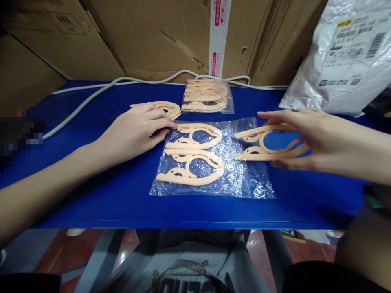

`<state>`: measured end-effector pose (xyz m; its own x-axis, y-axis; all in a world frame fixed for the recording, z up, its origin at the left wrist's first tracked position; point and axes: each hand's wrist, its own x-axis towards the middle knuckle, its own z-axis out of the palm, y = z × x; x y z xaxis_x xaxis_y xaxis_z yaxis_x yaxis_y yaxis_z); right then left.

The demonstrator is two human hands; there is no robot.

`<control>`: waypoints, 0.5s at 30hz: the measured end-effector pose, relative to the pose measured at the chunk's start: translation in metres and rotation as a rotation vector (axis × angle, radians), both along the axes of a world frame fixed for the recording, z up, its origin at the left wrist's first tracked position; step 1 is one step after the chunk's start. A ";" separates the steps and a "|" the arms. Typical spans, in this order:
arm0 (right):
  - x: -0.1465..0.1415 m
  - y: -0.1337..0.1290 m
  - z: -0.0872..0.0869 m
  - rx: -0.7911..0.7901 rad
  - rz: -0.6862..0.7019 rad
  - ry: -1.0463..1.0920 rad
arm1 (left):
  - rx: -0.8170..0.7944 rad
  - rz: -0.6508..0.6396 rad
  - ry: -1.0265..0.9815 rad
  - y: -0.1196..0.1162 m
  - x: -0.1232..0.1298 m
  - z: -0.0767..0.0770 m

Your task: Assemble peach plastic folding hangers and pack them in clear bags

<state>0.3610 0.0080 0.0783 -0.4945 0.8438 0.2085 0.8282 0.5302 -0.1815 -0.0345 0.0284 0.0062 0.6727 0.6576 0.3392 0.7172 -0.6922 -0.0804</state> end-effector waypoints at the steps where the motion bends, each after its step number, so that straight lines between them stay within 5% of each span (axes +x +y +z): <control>1: 0.000 -0.001 -0.001 -0.029 0.058 -0.040 | -0.006 0.001 0.000 0.000 0.000 0.000; 4: -0.004 -0.004 -0.001 -0.062 0.180 -0.141 | -0.015 0.002 -0.001 0.000 0.000 0.000; 15: -0.007 -0.002 -0.001 0.020 0.202 -0.161 | -0.026 0.014 0.002 0.001 -0.001 0.000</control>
<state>0.3538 0.0065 0.0770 -0.6804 0.7213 0.1296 0.7228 0.6897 -0.0437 -0.0354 0.0290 0.0064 0.6640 0.6755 0.3207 0.7266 -0.6841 -0.0637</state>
